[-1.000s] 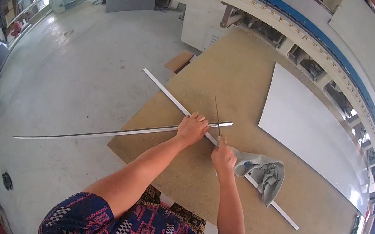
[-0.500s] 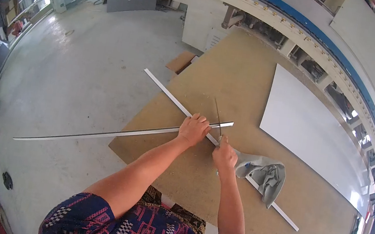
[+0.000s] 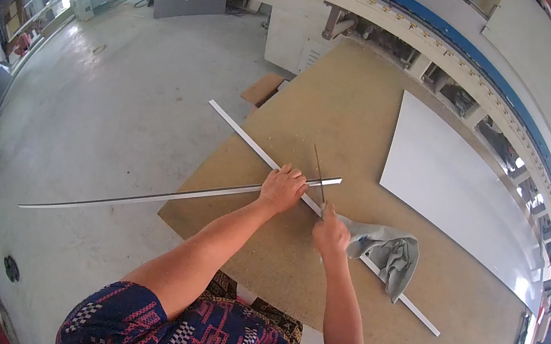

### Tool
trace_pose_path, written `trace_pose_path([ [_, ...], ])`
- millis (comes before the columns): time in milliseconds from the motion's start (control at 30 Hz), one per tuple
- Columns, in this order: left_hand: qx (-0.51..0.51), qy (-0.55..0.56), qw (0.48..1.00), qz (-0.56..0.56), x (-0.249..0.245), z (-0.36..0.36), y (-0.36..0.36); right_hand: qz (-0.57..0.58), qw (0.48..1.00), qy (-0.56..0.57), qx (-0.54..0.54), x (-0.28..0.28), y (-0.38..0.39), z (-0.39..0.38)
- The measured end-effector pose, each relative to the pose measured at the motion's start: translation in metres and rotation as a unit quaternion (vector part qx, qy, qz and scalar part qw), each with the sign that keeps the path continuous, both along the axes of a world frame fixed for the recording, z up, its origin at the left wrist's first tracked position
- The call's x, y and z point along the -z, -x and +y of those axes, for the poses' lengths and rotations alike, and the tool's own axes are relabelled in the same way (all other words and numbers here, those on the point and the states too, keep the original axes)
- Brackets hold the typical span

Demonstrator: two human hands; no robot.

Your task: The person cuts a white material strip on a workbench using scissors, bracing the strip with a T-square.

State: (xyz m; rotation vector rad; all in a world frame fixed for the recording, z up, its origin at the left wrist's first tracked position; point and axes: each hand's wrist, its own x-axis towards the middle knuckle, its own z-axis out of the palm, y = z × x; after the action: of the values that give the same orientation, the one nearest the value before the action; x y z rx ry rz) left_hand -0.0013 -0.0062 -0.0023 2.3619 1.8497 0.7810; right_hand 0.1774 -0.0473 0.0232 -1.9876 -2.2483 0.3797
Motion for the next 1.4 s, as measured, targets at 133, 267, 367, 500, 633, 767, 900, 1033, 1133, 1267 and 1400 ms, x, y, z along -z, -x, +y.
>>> trace_pose_path([
  [133, -0.008, -0.02, 1.0, 0.002, 0.001, 0.002, 0.001, -0.003, 1.0, 0.001, 0.01, 0.003, 0.01, 0.012],
  [267, -0.005, 0.003, 1.0, -0.003, 0.0, 0.001, 0.0, -0.005, 0.999, 0.041, 0.028, -0.009, -0.01, -0.044],
  [367, -0.009, 0.004, 1.0, 0.02, 0.001, 0.002, 0.0, -0.004, 0.999, 0.027, 0.021, -0.005, -0.024, -0.07],
  [500, 0.001, 0.001, 1.0, 0.009, 0.001, 0.003, 0.0, -0.009, 0.999, 0.035, 0.016, -0.012, -0.013, -0.035],
  [633, -0.015, -0.005, 1.0, 0.011, 0.003, 0.002, 0.0, 0.0, 1.0, 0.002, 0.006, -0.005, 0.006, -0.002],
  [767, -0.013, 0.015, 1.0, -0.001, -0.001, 0.001, 0.0, 0.001, 0.999, 0.028, 0.02, -0.004, -0.009, -0.033],
  [900, -0.014, 0.012, 1.0, 0.013, 0.003, 0.004, -0.002, -0.005, 0.999, 0.037, 0.027, -0.013, -0.027, -0.073],
  [1033, -0.011, 0.011, 1.0, 0.004, 0.002, 0.002, -0.001, -0.001, 0.999, 0.029, 0.018, -0.015, -0.02, -0.049],
  [1133, -0.011, 0.01, 1.0, 0.009, 0.0, 0.001, -0.002, 0.009, 1.0, 0.001, 0.007, 0.002, -0.002, -0.003],
  [1267, -0.013, -0.012, 1.0, 0.01, 0.003, 0.001, -0.001, 0.008, 1.0, 0.001, 0.018, 0.002, 0.004, -0.006],
  [1400, -0.017, 0.007, 1.0, 0.005, 0.002, 0.001, -0.002, 0.002, 0.998, 0.048, 0.029, -0.01, -0.016, -0.054],
])
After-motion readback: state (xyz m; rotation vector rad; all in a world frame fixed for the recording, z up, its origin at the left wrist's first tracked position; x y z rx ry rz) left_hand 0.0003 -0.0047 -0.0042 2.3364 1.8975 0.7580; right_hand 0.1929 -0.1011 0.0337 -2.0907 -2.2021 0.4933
